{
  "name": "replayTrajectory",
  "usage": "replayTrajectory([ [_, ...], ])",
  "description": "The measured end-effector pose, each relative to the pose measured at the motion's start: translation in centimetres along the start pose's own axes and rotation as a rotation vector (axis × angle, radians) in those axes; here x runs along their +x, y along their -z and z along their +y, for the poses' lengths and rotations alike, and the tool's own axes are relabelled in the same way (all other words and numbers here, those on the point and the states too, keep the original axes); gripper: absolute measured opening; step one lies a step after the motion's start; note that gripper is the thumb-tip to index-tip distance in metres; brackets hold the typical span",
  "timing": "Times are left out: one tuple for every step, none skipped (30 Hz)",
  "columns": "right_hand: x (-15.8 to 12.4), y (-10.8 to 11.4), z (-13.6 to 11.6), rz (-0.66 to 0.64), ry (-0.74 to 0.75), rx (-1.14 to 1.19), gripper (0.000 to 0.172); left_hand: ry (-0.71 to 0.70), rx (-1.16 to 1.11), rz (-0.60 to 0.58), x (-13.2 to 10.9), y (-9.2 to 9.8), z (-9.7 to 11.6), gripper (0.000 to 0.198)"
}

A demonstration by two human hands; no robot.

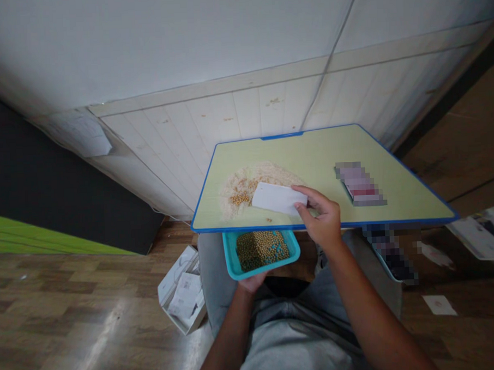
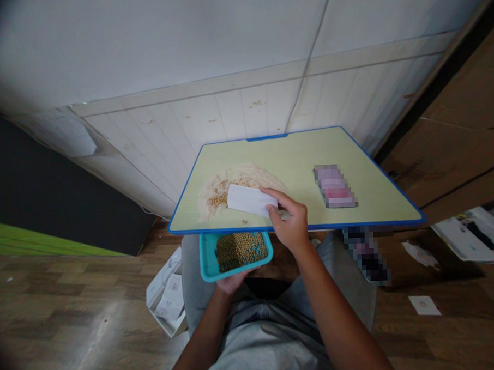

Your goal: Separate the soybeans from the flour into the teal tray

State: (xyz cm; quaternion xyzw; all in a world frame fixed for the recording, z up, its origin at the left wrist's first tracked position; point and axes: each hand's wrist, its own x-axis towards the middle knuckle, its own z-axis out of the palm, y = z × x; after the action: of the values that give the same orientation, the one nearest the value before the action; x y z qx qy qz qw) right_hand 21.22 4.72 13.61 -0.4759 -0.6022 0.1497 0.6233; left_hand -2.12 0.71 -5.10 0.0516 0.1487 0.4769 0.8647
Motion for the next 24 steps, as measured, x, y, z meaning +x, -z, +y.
replayTrajectory([
  [0.0,0.1,0.1,-0.015,-0.001,-0.002,0.035,-0.011,-0.001,0.028,-0.1,-0.2,0.0,0.066],
  [0.0,0.1,0.1,-0.035,0.004,-0.007,0.035,-0.022,-0.005,0.047,-0.1,-0.4,-0.1,0.067],
  [0.0,0.2,0.0,-0.055,0.011,-0.013,0.035,-0.031,-0.011,0.054,-0.1,-0.7,-0.1,0.067],
  [0.0,0.2,0.0,-0.068,0.018,-0.017,0.035,-0.041,-0.016,0.054,-0.1,-1.0,-0.2,0.067],
  [-0.1,0.2,-0.1,-0.078,0.025,-0.018,0.036,-0.045,-0.019,0.055,0.0,-1.2,-0.2,0.067],
  [-0.1,0.2,-0.1,-0.086,0.03,-0.016,0.036,-0.049,-0.021,0.059,0.0,-1.4,-0.3,0.067],
  [-0.1,0.2,-0.2,-0.095,0.034,-0.012,0.036,-0.049,-0.022,0.066,0.0,-1.5,-0.3,0.067],
  [-0.1,0.2,-0.2,-0.105,0.037,-0.008,0.036,-0.048,-0.022,0.072,0.1,-1.6,-0.3,0.066],
  [-0.1,0.1,-0.3,-0.116,0.038,-0.006,0.036,-0.046,-0.024,0.076,0.1,-1.6,-0.3,0.066],
  [-0.1,0.1,-0.3,-0.128,0.041,-0.004,0.035,-0.044,-0.027,0.075,0.0,-1.7,-0.3,0.066],
  [-0.2,0.1,-0.3,-0.14,0.043,-0.002,0.035,-0.039,-0.031,0.069,0.0,-1.7,-0.3,0.066],
  [-0.2,0.1,-0.3,-0.151,0.045,0.001,0.035,-0.031,-0.037,0.061,-0.1,-1.8,-0.2,0.067],
  [-0.2,0.1,-0.3,-0.161,0.047,0.003,0.036,-0.025,-0.043,0.052,-0.2,-1.9,-0.2,0.068],
  [-0.2,0.1,-0.3,-0.172,0.048,0.005,0.036,-0.018,-0.048,0.044,-0.3,-2.1,-0.1,0.068],
  [-0.3,0.2,-0.4,-0.18,0.05,0.007,0.037,-0.012,-0.053,0.037,-0.3,-2.2,-0.1,0.068],
  [-0.3,0.2,-0.4,-0.186,0.051,0.009,0.037,-0.007,-0.057,0.033,-0.4,-2.4,-0.1,0.067],
  [-0.3,0.2,-0.5,-0.19,0.052,0.009,0.037,-0.003,-0.06,0.029,-0.4,-2.5,-0.1,0.067],
  [-0.3,0.2,-0.6,-0.191,0.054,0.009,0.037,-0.002,-0.063,0.026,-0.4,-2.6,-0.1,0.066],
  [-0.3,0.3,-0.7,-0.193,0.057,0.007,0.037,-0.003,-0.065,0.022,-0.3,-2.7,0.0,0.066],
  [-0.3,0.3,-0.8,-0.196,0.062,0.006,0.037,-0.007,-0.063,0.015,-0.3,-2.7,0.0,0.066],
  [-0.3,0.3,-0.9,-0.198,0.069,0.007,0.036,-0.013,-0.058,0.006,-0.3,-2.7,0.0,0.065],
  [-0.3,0.3,-1.0,-0.203,0.077,0.01,0.036,-0.016,-0.052,-0.006,-0.2,-2.6,0.0,0.065],
  [-0.3,0.3,-1.1,-0.209,0.083,0.016,0.036,-0.015,-0.044,-0.018,-0.2,-2.4,0.0,0.064],
  [-0.3,0.3,-1.2,-0.216,0.088,0.024,0.037,-0.009,-0.036,-0.029,-0.3,-2.3,0.1,0.064],
])
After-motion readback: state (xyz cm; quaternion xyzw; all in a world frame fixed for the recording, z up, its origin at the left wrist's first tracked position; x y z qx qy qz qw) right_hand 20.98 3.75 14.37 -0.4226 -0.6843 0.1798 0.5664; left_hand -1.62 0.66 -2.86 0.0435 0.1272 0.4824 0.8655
